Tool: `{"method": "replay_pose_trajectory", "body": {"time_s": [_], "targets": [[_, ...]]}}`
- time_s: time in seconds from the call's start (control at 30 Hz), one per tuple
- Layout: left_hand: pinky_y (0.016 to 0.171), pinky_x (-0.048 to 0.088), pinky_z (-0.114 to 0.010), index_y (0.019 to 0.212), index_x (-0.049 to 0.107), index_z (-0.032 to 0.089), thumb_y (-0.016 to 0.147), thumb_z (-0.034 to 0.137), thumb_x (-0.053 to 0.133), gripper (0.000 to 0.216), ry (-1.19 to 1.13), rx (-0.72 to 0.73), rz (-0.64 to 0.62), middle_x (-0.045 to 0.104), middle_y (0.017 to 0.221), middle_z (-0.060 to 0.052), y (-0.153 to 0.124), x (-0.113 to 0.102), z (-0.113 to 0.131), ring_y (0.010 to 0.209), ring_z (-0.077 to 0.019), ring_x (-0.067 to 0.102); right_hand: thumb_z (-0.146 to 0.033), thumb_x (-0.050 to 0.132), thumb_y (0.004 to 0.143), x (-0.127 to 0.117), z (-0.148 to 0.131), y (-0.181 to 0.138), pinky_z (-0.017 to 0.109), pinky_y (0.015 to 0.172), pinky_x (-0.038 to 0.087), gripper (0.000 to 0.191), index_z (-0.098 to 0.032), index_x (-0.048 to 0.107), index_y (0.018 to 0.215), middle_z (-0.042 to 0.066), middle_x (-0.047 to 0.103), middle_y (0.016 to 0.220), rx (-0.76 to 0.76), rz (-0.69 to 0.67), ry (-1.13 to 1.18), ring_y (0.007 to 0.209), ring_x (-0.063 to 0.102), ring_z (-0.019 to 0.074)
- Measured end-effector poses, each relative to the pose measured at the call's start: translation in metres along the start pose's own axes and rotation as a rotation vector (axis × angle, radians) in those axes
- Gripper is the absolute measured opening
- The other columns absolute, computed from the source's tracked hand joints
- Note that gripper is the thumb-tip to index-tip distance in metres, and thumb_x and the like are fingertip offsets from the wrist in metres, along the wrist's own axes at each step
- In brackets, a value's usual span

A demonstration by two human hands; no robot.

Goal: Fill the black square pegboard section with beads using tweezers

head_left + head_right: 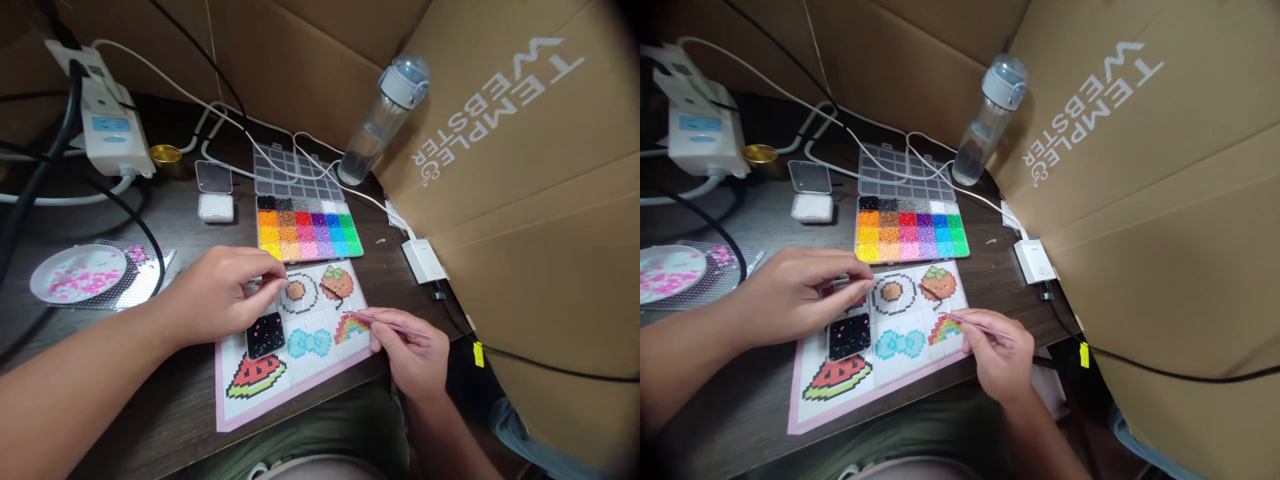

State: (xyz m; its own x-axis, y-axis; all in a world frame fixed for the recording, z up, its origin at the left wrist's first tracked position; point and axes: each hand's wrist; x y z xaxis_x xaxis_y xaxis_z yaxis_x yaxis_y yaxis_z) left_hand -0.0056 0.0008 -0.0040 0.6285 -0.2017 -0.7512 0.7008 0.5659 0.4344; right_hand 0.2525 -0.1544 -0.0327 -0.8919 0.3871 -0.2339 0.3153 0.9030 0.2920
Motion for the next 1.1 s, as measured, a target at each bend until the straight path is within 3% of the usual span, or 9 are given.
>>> {"method": "replay_pose_trajectory", "body": {"time_s": [0.3,1.1], "targets": [[0.061,0.039,-0.023,0.081,0.069,0.020,0.091,0.028,0.055,0.019,-0.016,-0.011,-0.012,0.068,0.070,0.003,-0.0010,0.0012,-0.0007,0.060,-0.0082,0.056,-0.012,0.066,0.089,0.0083,-0.0019,-0.0002,0.022,0.048,0.054,0.021,-0.028,0.079,0.095,0.003,0.079,0.096,0.007,-0.061,-0.051,0.051,0.061,0.0067],[0.063,0.041,-0.024,0.081,0.067,0.021,0.092,0.029,0.051,0.021,0.009,-0.025,-0.035,0.069,0.071,0.002,0.0010,-0.0002,0.0023,0.063,-0.0105,0.058,-0.014,0.068,0.087,0.0087,-0.0040,-0.0007,0.023,0.046,0.055,0.018,-0.025,0.080,0.095,0.005,0.079,0.096,0.012,-0.048,-0.078,0.049,0.061,0.0077]]}}
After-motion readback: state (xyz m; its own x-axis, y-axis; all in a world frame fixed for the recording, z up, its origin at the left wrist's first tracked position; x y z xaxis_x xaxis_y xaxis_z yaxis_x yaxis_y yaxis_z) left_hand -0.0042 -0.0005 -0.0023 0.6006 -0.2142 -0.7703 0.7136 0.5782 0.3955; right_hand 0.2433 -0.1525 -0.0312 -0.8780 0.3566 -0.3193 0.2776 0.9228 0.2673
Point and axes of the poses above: each hand's wrist, its own y-axis towards the middle knuckle, its own x-axis out of the palm, z = x × y
